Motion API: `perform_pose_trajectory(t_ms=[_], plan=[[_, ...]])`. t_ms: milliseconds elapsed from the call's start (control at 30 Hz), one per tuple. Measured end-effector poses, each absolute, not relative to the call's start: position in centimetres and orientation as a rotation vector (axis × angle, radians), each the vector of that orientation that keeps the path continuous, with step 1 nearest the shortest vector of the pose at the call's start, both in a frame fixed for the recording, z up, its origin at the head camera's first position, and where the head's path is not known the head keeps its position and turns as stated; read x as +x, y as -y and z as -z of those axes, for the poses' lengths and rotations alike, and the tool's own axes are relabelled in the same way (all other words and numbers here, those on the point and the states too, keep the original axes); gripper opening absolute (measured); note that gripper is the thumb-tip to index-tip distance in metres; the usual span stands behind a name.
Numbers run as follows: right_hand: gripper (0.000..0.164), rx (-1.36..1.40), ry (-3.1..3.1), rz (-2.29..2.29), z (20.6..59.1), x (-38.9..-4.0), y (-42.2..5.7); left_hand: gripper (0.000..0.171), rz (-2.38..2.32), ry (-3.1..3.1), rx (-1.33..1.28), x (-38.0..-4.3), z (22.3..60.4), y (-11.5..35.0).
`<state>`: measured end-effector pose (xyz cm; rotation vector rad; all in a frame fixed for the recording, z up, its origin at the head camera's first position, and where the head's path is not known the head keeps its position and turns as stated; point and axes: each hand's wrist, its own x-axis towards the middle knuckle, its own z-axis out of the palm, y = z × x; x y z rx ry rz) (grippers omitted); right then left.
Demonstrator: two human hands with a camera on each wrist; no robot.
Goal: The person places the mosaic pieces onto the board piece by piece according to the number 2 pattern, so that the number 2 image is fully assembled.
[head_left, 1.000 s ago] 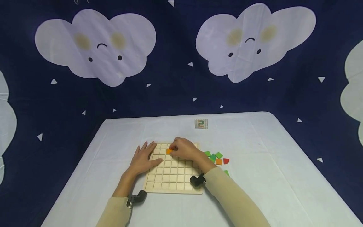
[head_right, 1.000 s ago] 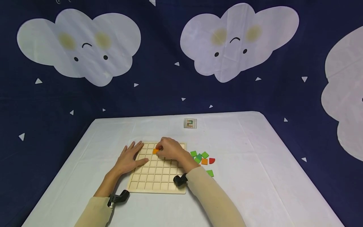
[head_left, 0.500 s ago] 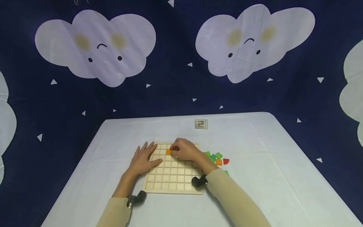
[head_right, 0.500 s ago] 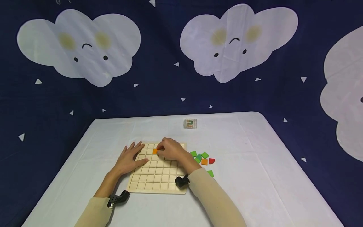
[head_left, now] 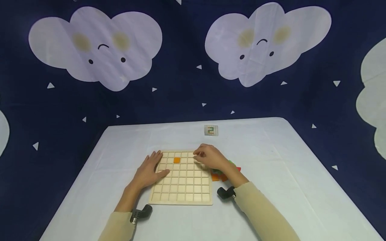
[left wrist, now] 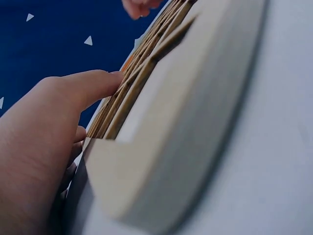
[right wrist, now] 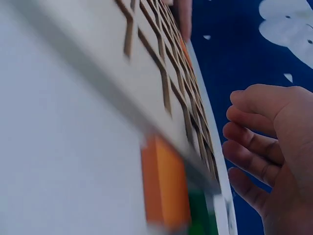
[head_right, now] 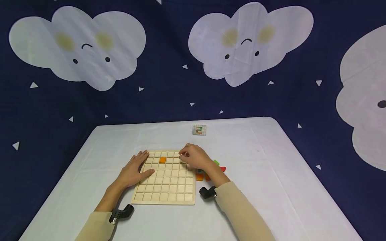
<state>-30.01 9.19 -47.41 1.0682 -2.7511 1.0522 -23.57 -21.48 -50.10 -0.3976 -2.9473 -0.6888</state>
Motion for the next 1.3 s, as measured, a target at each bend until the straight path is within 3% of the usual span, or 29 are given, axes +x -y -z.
perform_pose_trajectory(t_ms=[700,1300], plan=[[0.026,0.748,2.897,-1.074,47.2,-28.3,-19.2,0.087,0.703,2.94,-0.436,-22.3,50.9,21.9],[0.029,0.766,2.961,-1.062,46.5,-29.0,-19.7,0.086,0.702,2.935,-0.462,-22.7,49.9,22.1]])
